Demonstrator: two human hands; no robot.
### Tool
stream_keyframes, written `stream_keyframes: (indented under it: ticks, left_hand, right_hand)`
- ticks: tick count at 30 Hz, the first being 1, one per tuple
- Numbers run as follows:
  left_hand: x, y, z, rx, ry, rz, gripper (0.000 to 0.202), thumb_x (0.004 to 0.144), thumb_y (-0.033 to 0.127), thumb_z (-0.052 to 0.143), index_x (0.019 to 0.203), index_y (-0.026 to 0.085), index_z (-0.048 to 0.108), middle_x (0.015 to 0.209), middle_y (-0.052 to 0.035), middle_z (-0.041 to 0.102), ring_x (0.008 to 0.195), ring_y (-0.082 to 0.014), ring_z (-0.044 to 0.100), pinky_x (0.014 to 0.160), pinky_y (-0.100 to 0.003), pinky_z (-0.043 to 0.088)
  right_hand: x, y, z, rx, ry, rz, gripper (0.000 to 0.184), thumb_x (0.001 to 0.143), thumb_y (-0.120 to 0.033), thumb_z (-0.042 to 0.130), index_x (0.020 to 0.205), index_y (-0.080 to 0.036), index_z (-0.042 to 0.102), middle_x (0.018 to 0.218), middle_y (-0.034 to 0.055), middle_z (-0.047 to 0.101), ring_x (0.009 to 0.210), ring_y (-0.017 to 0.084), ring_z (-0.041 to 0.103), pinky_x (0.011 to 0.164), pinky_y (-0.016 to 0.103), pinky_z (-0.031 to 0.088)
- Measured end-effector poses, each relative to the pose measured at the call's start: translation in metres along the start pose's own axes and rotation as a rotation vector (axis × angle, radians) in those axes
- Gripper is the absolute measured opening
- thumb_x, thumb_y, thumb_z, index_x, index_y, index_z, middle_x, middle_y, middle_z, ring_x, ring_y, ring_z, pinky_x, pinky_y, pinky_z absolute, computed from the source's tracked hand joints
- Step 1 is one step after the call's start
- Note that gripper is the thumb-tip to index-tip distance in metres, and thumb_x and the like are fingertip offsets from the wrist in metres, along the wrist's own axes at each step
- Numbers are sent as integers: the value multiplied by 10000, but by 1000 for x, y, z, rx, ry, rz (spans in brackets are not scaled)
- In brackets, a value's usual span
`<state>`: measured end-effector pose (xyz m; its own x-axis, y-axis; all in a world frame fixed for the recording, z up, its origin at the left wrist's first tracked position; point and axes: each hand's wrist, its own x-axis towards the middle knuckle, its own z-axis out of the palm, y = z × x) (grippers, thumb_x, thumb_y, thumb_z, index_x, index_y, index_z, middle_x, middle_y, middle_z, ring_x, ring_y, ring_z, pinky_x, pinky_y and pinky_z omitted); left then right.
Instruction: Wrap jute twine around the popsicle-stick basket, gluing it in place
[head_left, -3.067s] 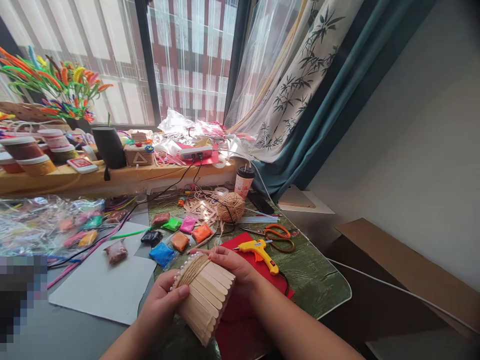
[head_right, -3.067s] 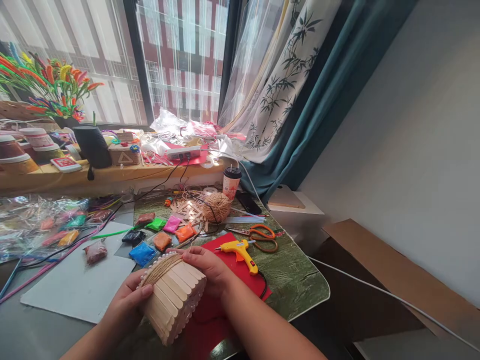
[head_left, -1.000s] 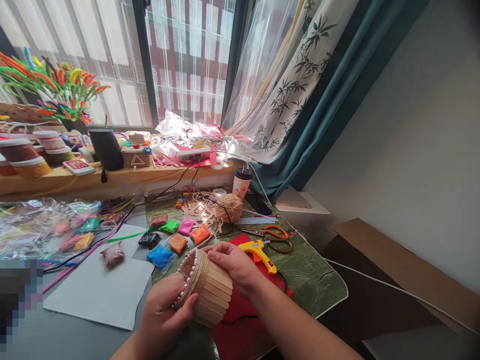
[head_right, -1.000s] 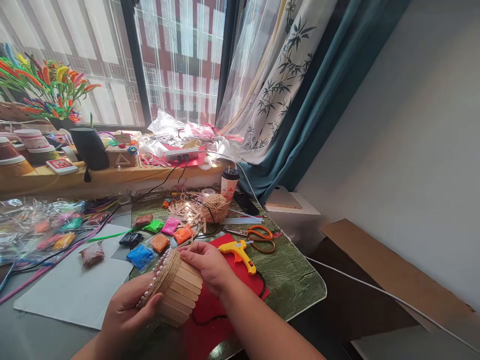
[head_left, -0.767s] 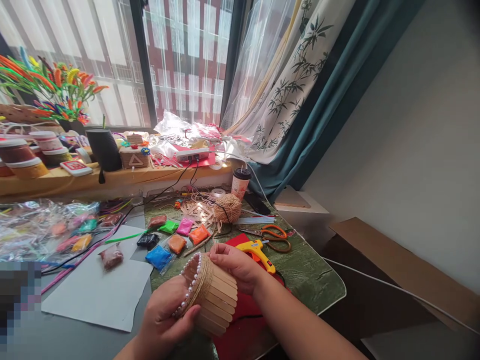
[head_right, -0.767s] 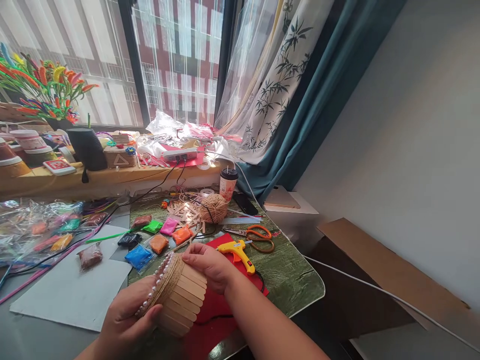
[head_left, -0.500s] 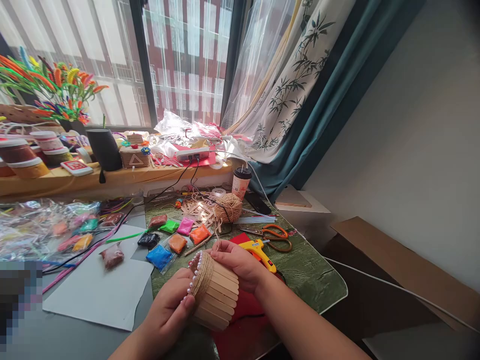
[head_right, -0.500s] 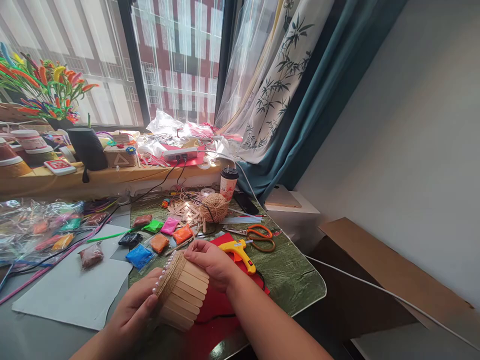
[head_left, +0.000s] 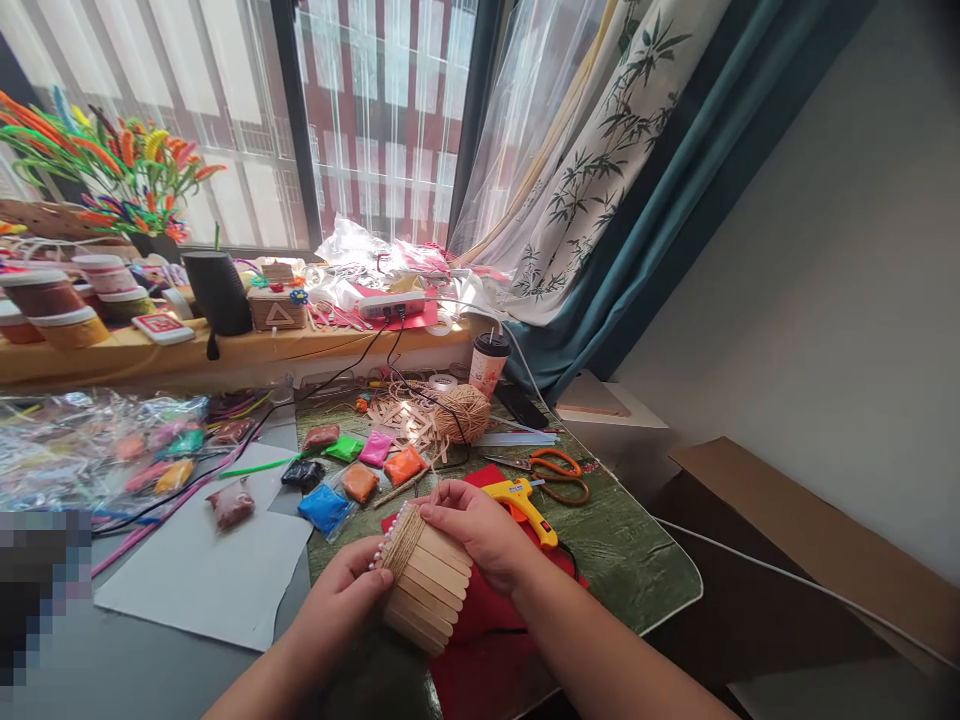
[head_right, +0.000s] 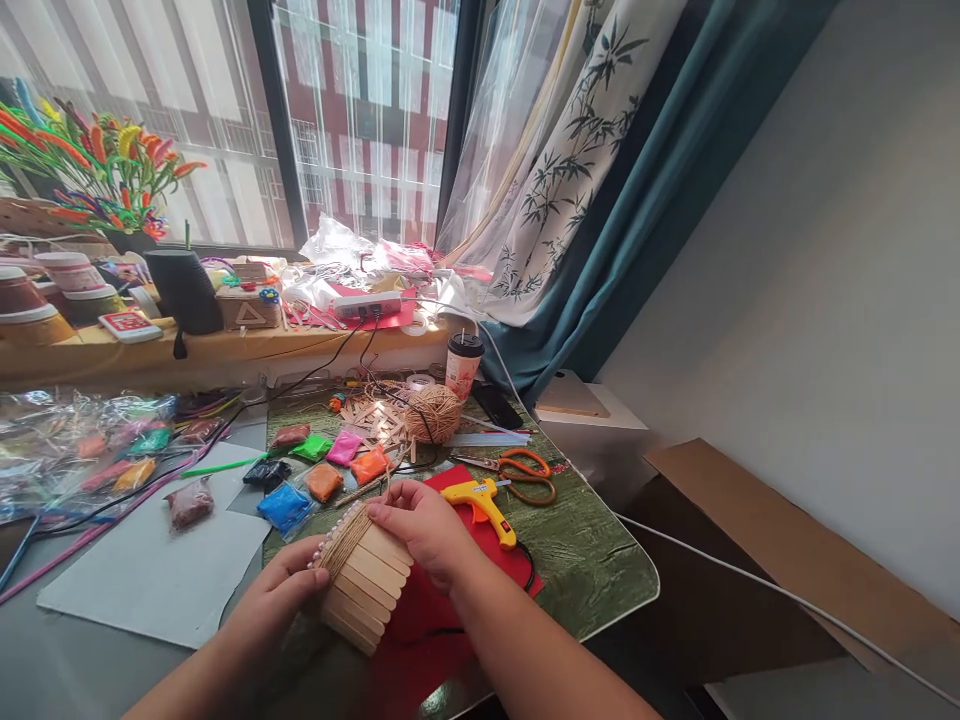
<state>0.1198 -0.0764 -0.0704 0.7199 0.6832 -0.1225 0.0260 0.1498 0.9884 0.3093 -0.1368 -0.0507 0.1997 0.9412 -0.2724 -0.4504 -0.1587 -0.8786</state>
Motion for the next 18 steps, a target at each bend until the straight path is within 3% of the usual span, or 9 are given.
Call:
stream_keyframes:
  ticks: [3,8,18]
  left_hand:
    - [-1,-3,4,-38,58,-29,437,776,584,735,905,179,838,802,-70,780,825,-281,661,746,-318,528]
    - [-2,3,3,30,-7,-36,557,781,679,711,904,149,829,799,-72,757,769,-248,636,687,-293,508]
    - [-1,-7,1,-55,44,25,527,781,673,724,901,174,843,840,-70,772,813,-254,636,730,-292,510]
  right_hand:
    - [0,0,4,-37,-16,-7,511,522,-468,972,706,-191,583,937,49,745,877,212,676,853,357,473]
    - [0,-1,9,-58,-11,-19,509,526,-479,968,695,-191,583,980,69,754,930,233,682,876,371,477]
    - [-1,-2,9,-47,-9,-19,516,524,-483,968,694,-198,573,944,55,754,896,225,675,852,365,475]
